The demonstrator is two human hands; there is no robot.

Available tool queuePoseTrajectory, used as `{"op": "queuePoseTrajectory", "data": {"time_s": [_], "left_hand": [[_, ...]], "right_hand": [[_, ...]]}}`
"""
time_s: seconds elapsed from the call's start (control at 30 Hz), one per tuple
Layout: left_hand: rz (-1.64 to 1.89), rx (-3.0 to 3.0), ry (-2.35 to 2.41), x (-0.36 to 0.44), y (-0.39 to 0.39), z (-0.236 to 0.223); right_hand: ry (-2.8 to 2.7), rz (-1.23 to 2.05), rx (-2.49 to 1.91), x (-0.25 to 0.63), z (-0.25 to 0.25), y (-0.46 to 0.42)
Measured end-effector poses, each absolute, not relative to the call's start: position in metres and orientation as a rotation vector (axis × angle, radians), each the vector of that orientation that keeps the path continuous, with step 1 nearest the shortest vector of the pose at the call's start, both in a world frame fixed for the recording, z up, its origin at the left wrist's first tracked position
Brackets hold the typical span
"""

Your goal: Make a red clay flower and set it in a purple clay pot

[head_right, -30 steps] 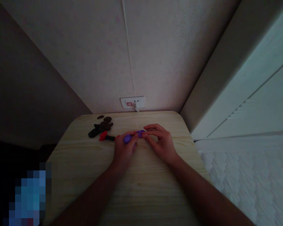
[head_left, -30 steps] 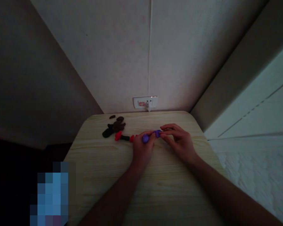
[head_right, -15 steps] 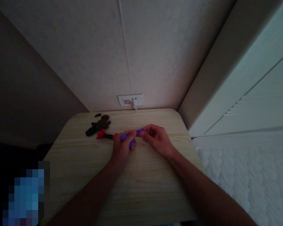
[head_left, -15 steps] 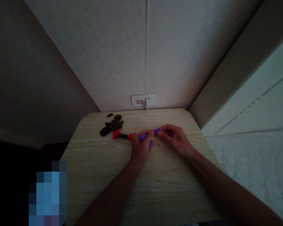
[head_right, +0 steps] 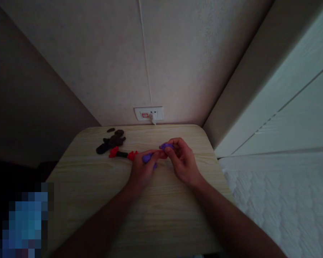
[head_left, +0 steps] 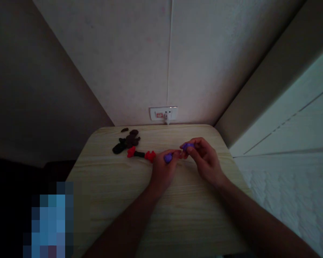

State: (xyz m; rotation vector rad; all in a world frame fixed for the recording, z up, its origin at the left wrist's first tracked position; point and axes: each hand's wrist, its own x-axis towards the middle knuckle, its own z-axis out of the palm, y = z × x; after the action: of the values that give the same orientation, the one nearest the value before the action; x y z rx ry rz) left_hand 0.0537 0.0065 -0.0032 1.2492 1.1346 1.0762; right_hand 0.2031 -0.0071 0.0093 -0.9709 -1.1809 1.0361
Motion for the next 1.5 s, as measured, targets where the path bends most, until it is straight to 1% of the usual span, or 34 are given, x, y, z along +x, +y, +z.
{"op": "queuePoseTrajectory", "data": {"time_s": [0.2, 0.37, 0.67, 0.77, 0.93, 1.1, 1.2, 1.37, 1.5], "left_hand": [[1.025, 1.514, 1.119, 0.052, 0.004, -0.004], [1.023, 1.534, 1.103, 0.051, 0.006, -0.006], [1.025, 1.551, 1.110, 0.053, 0.005, -0.002], [0.990, 1.580, 1.152, 0.053, 0.005, -0.003], [0.953, 1.626, 1.151, 0.051, 0.006, -0.007], [0.918, 1.666, 1.166, 0.050, 0.006, -0.007], [0.906, 1.651, 1.208, 0.049, 0.006, -0.003], [0.936, 1.474, 1.215, 0.051, 0.005, -0.001], [1.023, 1.309, 1.128, 0.052, 0.005, -0.003]], "right_hand": [[-1.198, 1.129, -0.979, 0.193, 0.019, -0.022], [-1.160, 1.188, -0.983, 0.193, 0.018, -0.019], [-1.131, 1.237, -0.918, 0.204, 0.000, -0.006], [-1.318, 1.175, -0.958, 0.203, 0.004, -0.013], [-1.665, 0.898, -1.161, 0.199, 0.012, -0.018], [-1.797, 0.769, -1.102, 0.199, 0.010, -0.016], [-1.648, 0.852, -1.119, 0.198, 0.008, -0.017], [-1.114, 1.054, -1.100, 0.199, -0.001, -0.005], [-0.943, 1.174, -1.092, 0.200, -0.007, 0.007]]}}
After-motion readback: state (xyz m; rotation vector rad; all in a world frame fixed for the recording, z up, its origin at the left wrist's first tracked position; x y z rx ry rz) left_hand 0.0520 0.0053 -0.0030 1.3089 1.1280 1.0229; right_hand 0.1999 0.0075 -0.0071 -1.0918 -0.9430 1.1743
